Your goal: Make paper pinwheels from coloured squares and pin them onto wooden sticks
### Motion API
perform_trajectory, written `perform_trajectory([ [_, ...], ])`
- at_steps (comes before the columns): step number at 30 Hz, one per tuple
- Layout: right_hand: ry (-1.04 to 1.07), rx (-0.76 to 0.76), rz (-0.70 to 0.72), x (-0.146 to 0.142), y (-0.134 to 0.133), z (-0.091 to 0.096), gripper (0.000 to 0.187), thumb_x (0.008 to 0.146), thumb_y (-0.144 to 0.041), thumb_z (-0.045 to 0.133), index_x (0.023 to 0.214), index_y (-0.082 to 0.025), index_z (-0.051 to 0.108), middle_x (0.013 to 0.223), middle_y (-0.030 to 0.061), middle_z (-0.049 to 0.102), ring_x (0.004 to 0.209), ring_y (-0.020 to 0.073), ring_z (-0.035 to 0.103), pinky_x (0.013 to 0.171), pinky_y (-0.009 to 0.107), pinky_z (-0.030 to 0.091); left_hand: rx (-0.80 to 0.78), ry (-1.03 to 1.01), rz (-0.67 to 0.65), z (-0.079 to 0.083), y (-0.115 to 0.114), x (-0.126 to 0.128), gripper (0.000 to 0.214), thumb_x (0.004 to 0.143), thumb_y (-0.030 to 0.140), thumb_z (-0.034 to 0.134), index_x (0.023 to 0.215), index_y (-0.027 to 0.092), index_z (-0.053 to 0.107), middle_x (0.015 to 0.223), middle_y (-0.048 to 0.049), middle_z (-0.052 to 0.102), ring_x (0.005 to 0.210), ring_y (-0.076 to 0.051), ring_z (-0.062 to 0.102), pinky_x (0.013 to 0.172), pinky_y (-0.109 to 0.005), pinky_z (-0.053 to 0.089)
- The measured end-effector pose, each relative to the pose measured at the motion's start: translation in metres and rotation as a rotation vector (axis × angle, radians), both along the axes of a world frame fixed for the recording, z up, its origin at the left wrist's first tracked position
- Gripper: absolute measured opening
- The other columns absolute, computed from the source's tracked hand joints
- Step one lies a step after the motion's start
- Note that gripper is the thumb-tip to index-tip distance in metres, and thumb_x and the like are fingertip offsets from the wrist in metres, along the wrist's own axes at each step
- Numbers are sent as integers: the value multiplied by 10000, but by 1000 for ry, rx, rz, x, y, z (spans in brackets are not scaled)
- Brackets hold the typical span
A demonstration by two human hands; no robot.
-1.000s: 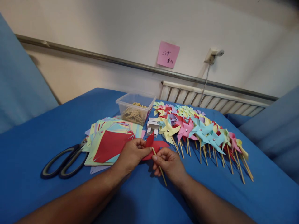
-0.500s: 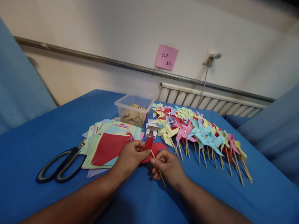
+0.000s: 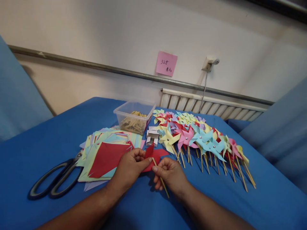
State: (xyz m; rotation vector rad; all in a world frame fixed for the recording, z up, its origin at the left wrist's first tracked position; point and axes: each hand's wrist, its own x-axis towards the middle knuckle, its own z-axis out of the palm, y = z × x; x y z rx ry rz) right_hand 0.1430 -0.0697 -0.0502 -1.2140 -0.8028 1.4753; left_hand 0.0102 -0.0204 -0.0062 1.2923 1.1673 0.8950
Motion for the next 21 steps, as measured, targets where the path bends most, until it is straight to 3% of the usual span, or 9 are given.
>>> perform_trajectory([
  [16,34,-2,44,4,3,-1,545,555,-602,770,670,-175,452,456,-14,639,325,118,576,293,141,362,50,6,-46,-4,1,0,222,618,302,739,695,176,574,571,63,584,557,-103,525,548,-216,403],
  [21,35,-26,-8,4,4,2,574,500,-619,785,661,-178,454,448,-19,629,316,111,558,287,144,356,45,-30,-45,-5,0,1,233,625,314,739,719,173,579,616,43,601,601,-124,562,580,-237,432],
])
